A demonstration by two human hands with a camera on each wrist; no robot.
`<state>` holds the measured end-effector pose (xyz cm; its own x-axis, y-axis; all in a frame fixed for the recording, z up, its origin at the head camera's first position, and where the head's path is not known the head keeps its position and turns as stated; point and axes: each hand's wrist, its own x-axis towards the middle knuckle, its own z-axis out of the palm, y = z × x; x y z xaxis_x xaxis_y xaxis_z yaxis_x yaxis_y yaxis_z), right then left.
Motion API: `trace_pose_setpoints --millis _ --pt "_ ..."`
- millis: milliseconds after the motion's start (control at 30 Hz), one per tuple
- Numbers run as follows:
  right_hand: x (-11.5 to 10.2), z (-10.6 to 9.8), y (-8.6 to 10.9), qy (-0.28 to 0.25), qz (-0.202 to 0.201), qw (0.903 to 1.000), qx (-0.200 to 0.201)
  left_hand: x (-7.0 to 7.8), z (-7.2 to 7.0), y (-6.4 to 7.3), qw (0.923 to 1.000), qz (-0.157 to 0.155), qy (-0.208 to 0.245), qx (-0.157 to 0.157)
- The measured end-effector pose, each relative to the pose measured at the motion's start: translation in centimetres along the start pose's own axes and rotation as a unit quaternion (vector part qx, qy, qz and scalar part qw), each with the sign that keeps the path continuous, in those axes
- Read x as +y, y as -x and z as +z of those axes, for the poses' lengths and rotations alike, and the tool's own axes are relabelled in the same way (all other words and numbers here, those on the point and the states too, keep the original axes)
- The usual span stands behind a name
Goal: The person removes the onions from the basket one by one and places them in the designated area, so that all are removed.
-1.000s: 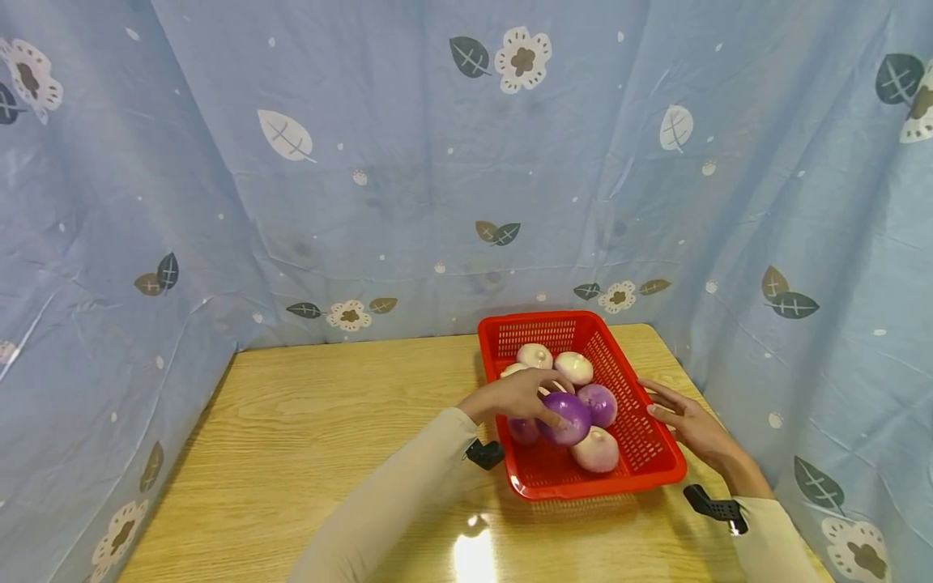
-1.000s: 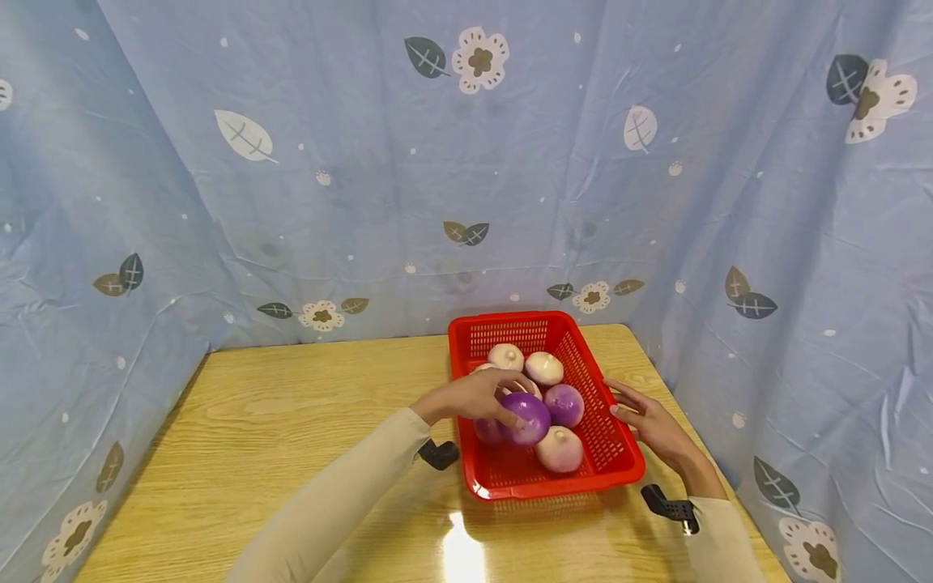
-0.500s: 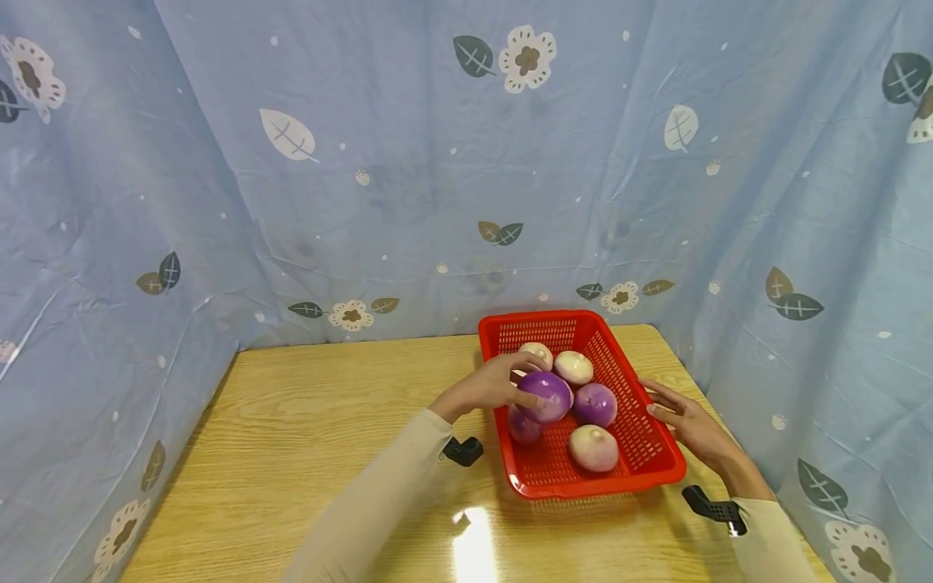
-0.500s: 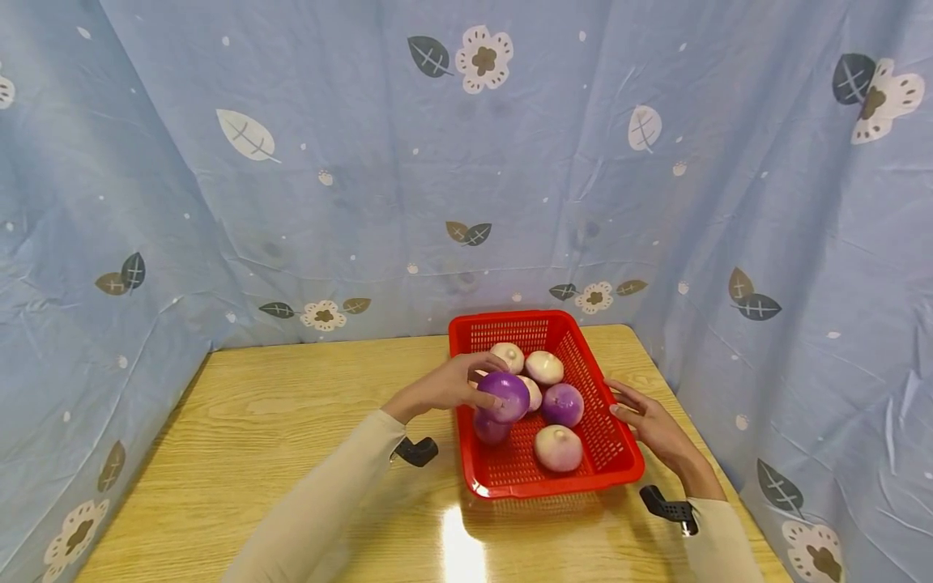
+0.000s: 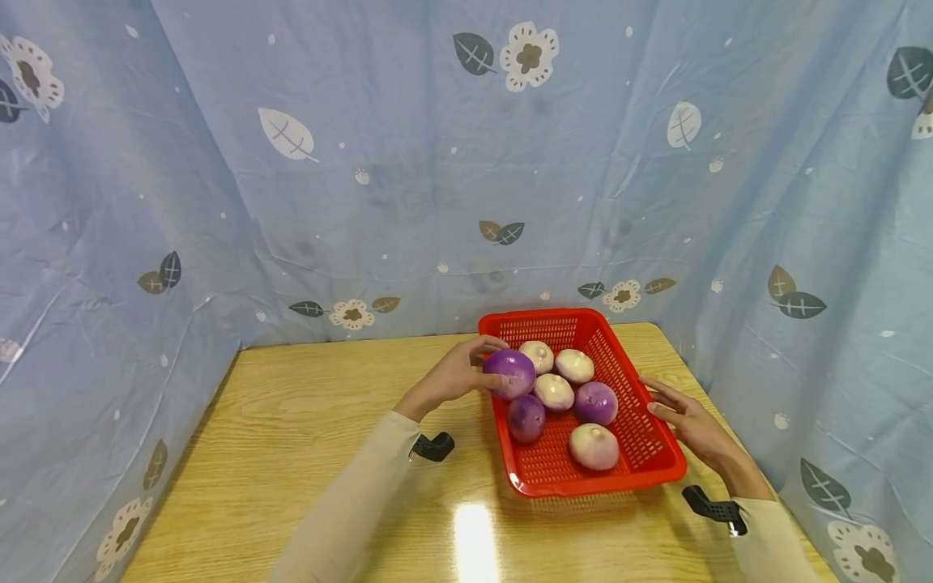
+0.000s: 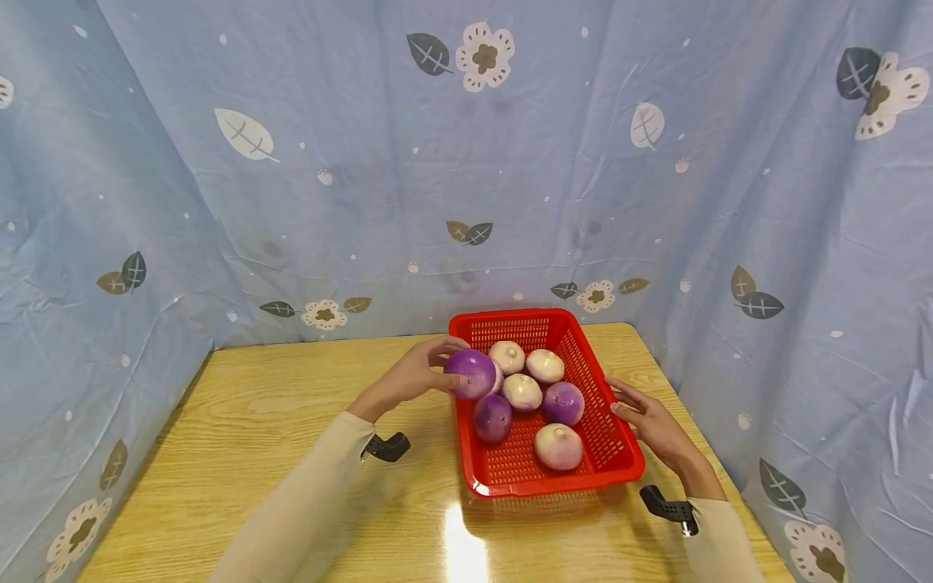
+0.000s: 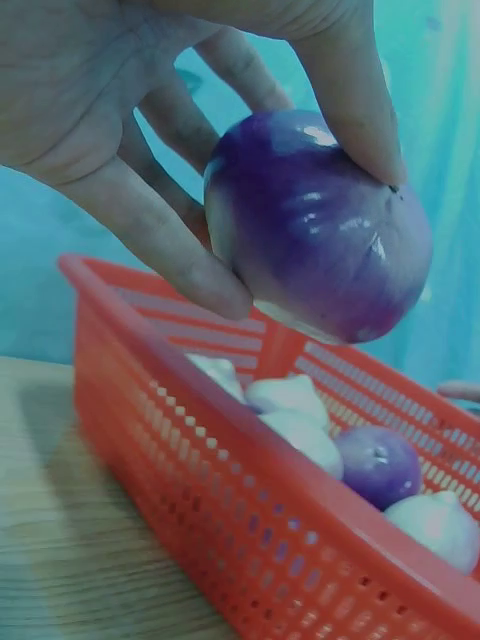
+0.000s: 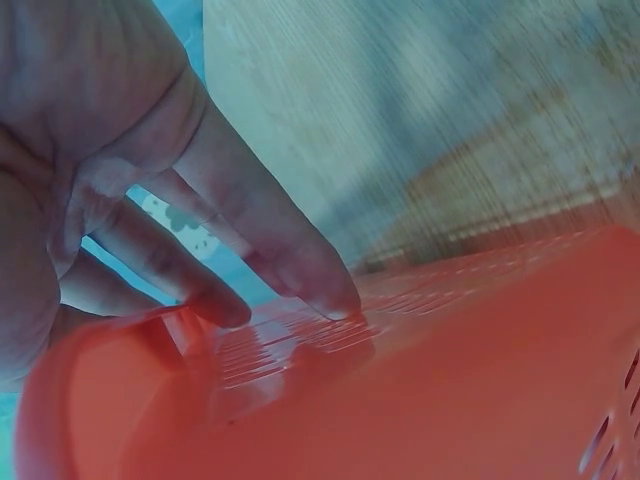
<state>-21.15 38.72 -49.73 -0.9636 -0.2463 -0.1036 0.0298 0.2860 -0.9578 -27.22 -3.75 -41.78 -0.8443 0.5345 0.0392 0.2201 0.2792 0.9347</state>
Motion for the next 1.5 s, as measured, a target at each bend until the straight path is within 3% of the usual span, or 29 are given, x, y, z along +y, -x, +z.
trace_pose_setpoints --millis 233,367,533,767,1167,1500 --pt "0.0 0.0 0.1 -0.006 -0.004 1.0000 -0.003 -1.2 -1.6 0.6 0.9969 -0.013 0.059 0.052" --pt "-0.1 0.1 0.0 -0.006 -0.004 1.0000 0.000 -2.0 -2.5 1.1 0.9937 -0.018 0.068 0.087" --pt "-0.1 0.1 0.1 -0.012 -0.001 0.9999 0.001 -3.6 -3.6 1.6 0.9866 -0.033 0.087 0.133" --pt "-0.2 0.1 0.4 0.004 0.003 1.0000 0.004 -6.1 -4.8 2.2 0.9750 -0.056 0.132 0.170" --pt "-0.3 0.2 0.3 0.003 -0.001 1.0000 0.001 -9.1 -7.3 2.8 0.9658 -0.091 0.089 0.226" --pt "-0.5 0.3 0.4 0.002 0.002 1.0000 0.004 -10.7 -8.1 3.0 0.9631 -0.106 0.030 0.246"
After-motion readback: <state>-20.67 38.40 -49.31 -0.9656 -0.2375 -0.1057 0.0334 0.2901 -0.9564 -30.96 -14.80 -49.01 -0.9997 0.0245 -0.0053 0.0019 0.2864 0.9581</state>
